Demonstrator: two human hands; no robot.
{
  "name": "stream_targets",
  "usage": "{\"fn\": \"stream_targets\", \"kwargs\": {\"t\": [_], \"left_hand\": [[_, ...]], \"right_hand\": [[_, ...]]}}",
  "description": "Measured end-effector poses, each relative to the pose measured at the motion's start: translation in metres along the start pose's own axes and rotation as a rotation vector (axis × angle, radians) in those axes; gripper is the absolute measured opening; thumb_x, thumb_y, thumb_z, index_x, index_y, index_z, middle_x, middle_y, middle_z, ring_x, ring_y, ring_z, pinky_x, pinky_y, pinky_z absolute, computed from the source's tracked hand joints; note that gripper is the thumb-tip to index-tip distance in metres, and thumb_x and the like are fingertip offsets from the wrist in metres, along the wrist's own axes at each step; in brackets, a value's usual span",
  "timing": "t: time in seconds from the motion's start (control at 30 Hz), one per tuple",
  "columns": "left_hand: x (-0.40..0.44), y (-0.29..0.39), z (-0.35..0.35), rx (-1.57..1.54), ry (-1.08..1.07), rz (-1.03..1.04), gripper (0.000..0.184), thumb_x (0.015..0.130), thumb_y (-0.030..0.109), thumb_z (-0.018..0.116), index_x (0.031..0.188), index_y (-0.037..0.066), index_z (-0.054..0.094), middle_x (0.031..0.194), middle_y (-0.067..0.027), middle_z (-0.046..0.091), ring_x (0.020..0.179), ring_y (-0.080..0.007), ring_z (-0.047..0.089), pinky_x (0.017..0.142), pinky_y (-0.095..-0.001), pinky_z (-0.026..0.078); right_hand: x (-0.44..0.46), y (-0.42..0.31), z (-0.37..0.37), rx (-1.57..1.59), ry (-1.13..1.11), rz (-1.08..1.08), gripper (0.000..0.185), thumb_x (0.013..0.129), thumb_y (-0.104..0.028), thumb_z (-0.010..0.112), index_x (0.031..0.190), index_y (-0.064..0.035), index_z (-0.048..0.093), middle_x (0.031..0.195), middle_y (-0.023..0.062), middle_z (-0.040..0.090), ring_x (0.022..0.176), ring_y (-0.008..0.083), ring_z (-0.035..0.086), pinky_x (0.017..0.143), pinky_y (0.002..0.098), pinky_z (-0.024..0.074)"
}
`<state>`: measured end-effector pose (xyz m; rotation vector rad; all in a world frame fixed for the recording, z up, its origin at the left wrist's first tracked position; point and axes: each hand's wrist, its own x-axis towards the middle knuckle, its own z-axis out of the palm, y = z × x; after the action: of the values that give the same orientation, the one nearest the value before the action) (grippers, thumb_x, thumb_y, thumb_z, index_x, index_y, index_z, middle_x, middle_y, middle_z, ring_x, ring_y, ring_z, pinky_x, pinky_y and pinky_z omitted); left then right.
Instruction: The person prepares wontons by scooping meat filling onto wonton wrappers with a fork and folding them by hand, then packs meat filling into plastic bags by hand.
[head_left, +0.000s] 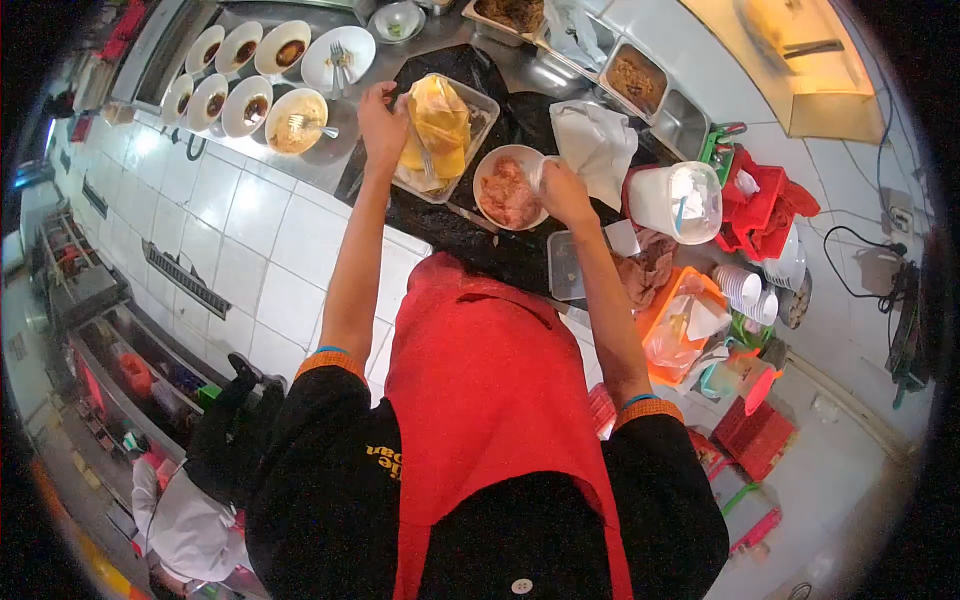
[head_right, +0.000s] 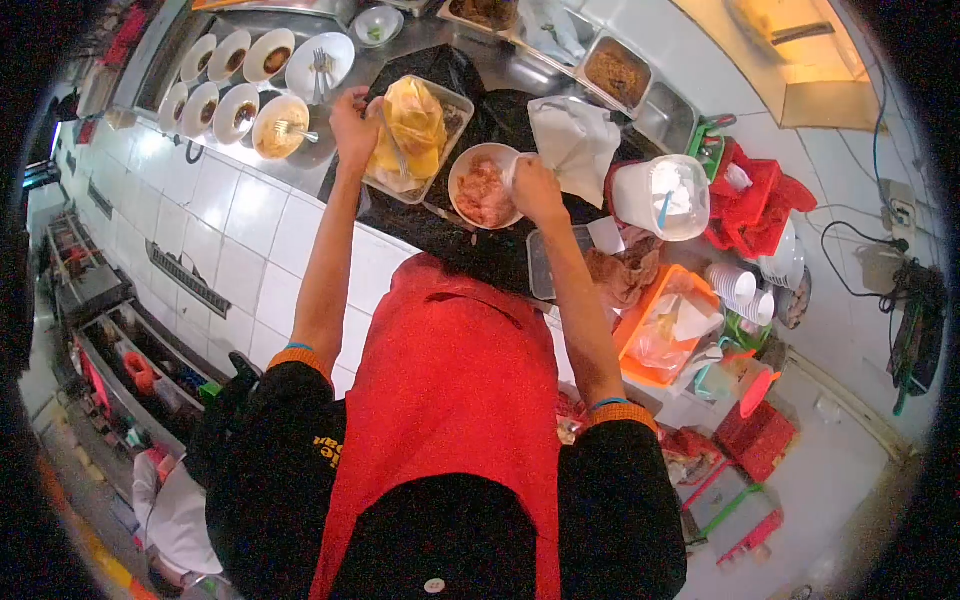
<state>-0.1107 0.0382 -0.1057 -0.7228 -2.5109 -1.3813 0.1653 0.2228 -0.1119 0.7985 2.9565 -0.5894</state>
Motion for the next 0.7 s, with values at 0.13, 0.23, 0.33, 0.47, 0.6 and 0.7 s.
{"fn": "stream_targets", "kwargs": {"t": [0.13,0.23,0.33,0.47,0.6,0.7], "left_hand": [[-0.038,0.025,-0.026,0.118,0.092,0.183,0.018,0.083,0.011,0.070,0.096,0.000,0.063,0.096,-0.0170,0.066,0.082,-0.0323,0.064,0.070,-0.0397,0.050],[-0.089,0.053,-0.042,0.022,-0.269,-0.103,0.026,0.085,0.015,0.065,0.106,0.002,0.061,0.093,-0.0178,0.064,0.083,-0.0376,0.062,0.074,-0.0412,0.049],[-0.162,0.046,-0.031,-0.145,-0.693,-0.318,0.030,0.090,0.025,0.064,0.106,0.000,0.060,0.082,-0.0147,0.067,0.069,-0.0348,0.065,0.064,-0.0418,0.050],[-0.202,0.049,0.001,-0.488,-1.101,-0.965,0.044,0.099,0.041,0.049,0.117,0.002,0.056,0.098,-0.0156,0.066,0.082,-0.0272,0.067,0.072,-0.0376,0.054],[-0.213,0.026,0.029,-0.861,-1.070,-0.952,0.050,0.105,0.040,0.031,0.126,-0.003,0.046,0.118,-0.0223,0.061,0.104,-0.0298,0.064,0.083,-0.0393,0.056],[-0.212,0.024,0.027,-0.999,-1.073,-1.003,0.055,0.106,0.039,0.022,0.124,-0.007,0.047,0.119,-0.0245,0.060,0.109,-0.0316,0.063,0.091,-0.0391,0.053]], "right_hand": [[0.001,-0.009,-0.014,-0.008,-0.163,0.007,0.021,0.083,-0.010,0.056,0.097,0.0043,0.060,0.107,0.0245,0.060,0.095,0.0424,0.062,0.081,0.0509,0.0501],[0.001,-0.002,-0.001,-0.004,-0.170,-0.023,0.023,0.082,-0.009,0.056,0.099,0.0050,0.059,0.109,0.0259,0.059,0.098,0.0424,0.061,0.083,0.0500,0.0498],[0.011,0.004,0.019,0.045,-0.148,-0.060,0.022,0.082,-0.011,0.057,0.098,0.0050,0.059,0.107,0.0263,0.059,0.102,0.0426,0.059,0.085,0.0480,0.0494],[0.025,-0.002,0.012,0.052,-0.364,-0.139,0.026,0.079,-0.014,0.062,0.097,0.0047,0.059,0.105,0.0254,0.061,0.101,0.0412,0.059,0.087,0.0438,0.0488],[0.038,0.013,0.003,0.400,-0.697,-0.164,0.032,0.073,-0.013,0.068,0.099,0.0038,0.060,0.102,0.0201,0.066,0.093,0.0297,0.064,0.082,0.0386,0.0505],[0.037,0.026,0.000,0.390,-0.737,-0.193,0.031,0.072,-0.012,0.070,0.099,0.0018,0.063,0.097,0.0155,0.070,0.087,0.0215,0.065,0.078,0.0357,0.0511]]}}
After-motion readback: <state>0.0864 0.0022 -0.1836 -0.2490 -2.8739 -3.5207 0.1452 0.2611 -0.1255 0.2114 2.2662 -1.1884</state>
